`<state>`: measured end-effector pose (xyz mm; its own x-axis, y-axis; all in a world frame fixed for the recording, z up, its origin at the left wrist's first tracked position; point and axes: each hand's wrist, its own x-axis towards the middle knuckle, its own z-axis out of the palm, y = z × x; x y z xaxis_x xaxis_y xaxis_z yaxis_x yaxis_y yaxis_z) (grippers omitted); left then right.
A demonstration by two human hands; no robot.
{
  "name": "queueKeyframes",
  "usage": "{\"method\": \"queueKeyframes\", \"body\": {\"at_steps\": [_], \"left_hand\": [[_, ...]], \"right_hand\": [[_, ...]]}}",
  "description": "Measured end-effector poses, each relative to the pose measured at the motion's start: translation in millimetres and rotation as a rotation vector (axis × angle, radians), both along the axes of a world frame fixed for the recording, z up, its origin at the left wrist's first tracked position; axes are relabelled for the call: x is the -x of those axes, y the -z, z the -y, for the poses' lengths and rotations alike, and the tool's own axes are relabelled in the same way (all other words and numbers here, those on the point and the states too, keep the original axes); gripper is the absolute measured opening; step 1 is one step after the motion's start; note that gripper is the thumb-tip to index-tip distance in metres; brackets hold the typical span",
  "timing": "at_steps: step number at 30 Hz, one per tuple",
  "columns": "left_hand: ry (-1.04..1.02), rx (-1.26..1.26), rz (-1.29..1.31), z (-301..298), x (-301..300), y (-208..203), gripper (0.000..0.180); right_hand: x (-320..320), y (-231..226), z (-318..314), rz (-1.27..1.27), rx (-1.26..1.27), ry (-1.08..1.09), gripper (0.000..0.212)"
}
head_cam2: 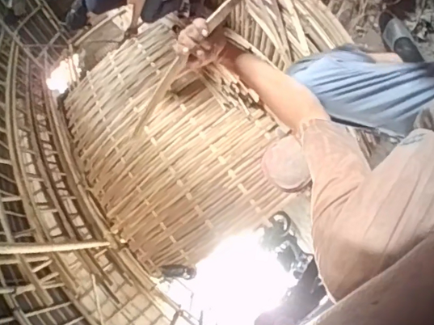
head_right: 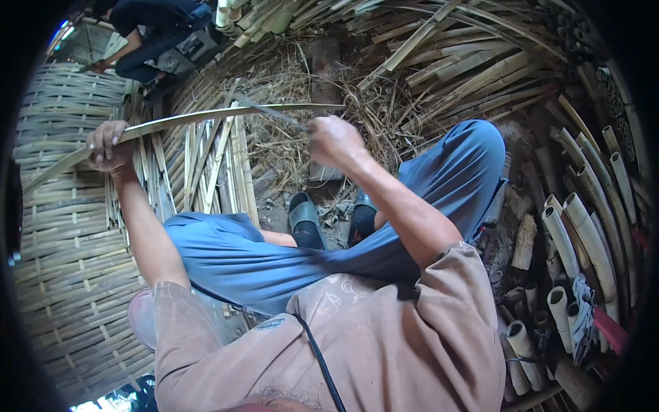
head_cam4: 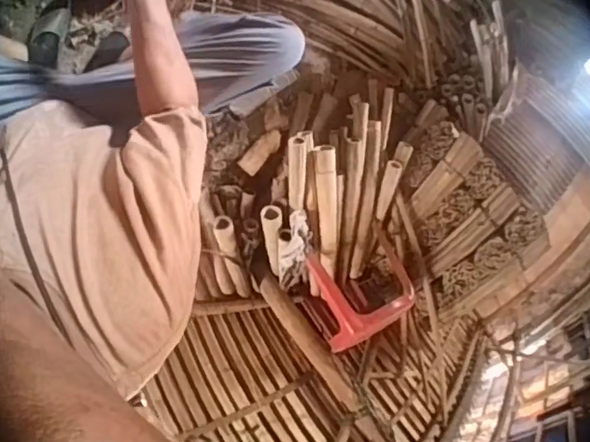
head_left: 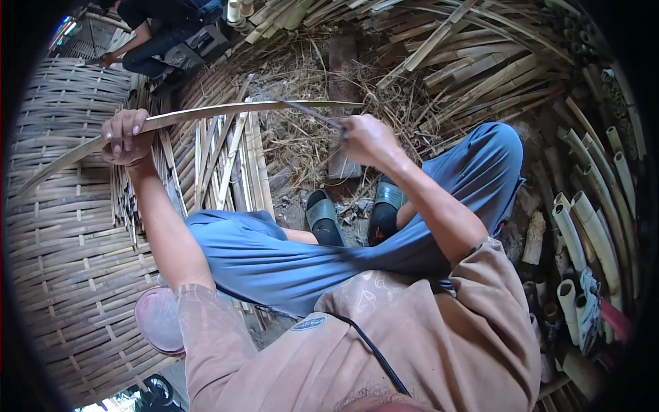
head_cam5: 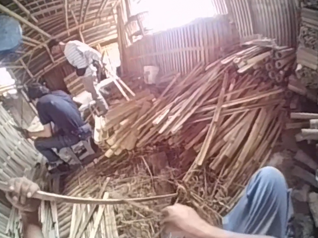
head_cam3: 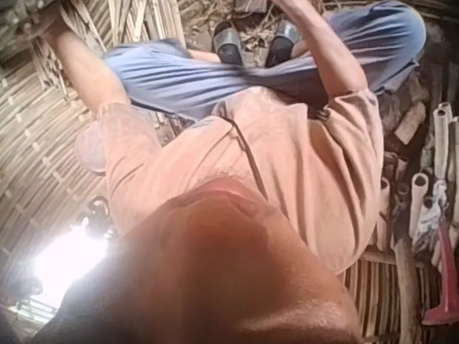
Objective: Shaving and smoothing bamboo strips using a hand knife.
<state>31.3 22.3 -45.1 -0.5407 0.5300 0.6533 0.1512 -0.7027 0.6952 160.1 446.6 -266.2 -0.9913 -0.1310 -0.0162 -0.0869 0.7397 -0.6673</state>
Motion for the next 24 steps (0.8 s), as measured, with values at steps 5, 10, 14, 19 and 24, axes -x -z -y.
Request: {"method": "queueKeyframes", "body": {"at_steps": [5, 10, 14, 19, 24], "left_hand": [[0.007, 0.058, -0.066, 1, 1, -1, 0.016], [0.105, 0.052, -0.123, -2, 11, -6, 0.016], [0.170, 0.046, -0.108, -7, 28, -5, 0.008], [0.295, 0.025, -0.190, -6, 27, -10, 0.006], [-0.325, -0.079, 0.137, -14, 24, 14, 0.060]], "right_hand": [[-7, 13, -5, 0.029, 0.080, 0.011, 0.023], [11, 56, -70, 0.424, -0.278, 0.203, 0.035], [11, 83, -32, 0.066, 0.111, 0.015, 0.026], [17, 104, -60, 0.370, -0.245, 0.228, 0.038], [23, 148, -104, 0.516, -0.196, 0.281, 0.029]]}}
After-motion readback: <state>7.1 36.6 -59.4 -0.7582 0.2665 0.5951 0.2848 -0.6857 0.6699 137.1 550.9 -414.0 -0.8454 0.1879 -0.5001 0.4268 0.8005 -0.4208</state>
